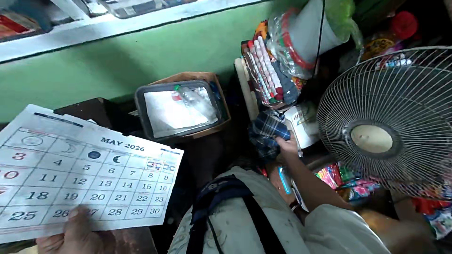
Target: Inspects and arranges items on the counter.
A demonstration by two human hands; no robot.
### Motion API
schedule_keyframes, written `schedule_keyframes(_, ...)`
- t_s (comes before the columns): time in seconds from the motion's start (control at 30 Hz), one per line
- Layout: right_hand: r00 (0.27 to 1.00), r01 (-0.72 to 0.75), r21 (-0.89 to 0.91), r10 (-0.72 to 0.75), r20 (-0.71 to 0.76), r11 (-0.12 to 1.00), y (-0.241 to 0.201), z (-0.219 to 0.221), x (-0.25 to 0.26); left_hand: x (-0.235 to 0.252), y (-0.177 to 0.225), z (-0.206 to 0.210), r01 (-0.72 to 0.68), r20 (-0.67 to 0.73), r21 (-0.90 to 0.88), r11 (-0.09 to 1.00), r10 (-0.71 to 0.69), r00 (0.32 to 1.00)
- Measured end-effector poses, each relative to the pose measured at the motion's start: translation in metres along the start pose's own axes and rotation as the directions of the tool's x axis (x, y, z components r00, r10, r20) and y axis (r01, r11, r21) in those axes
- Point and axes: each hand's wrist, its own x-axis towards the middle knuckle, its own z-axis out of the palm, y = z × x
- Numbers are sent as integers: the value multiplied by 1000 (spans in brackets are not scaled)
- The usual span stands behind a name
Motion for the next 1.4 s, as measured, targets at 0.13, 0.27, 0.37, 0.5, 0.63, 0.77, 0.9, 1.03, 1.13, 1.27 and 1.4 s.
schedule_keyframes(0.13, 980, -130, -236, 161, 118, 963, 5, -28, -10, -10, 4, 0, 39, -26, 5, 999, -39, 999)
schedule_keyframes(0.27, 973, -201, -142, 214, 84, 969, 5, -12, -14, -9, -3, 1, 91, -23, -9, 996, -91, 996)
schedule_keyframes(0.37, 983, -186, 116, 183, 31, 976, -21, 16, 0, -6, -5, 2, 86, -22, -2, 996, -86, 996)
schedule_keyframes(0.5, 997, -49, 348, 26, 70, 936, -72, 41, 46, -1, 5, 9, 62, -46, 40, 997, -60, 997)
schedule_keyframes(0.63, 971, 51, 367, -132, 201, 929, -149, 68, 48, -9, 9, 5, 54, -143, 58, 997, -45, 989)
schedule_keyframes(0.77, 882, 72, 347, -222, 416, 935, -185, 141, 28, -28, 15, -23, 42, -295, 102, 994, -10, 956)
schedule_keyframes(0.9, 738, -4, 277, -184, 649, 961, -205, 233, -18, -61, 26, -68, 15, -472, 126, 992, 47, 880)
schedule_keyframes(1.03, 522, -94, 339, -244, 818, 936, -223, 306, -82, -108, 40, -101, 37, -652, 176, 984, 88, 753)
schedule_keyframes(1.13, 375, -113, 329, -266, 888, 938, -236, 331, -134, -145, 40, -123, 22, -725, 197, 980, 130, 676)
schedule_keyframes(1.27, 250, -163, 428, -383, 889, 889, -231, 372, -196, -179, 38, -141, 39, -788, 205, 978, 141, 599)
schedule_keyframes(1.4, 161, 272, 269, -319, 934, 924, -208, 422, -230, -181, 34, -148, 0, -782, 157, 988, 124, 611)
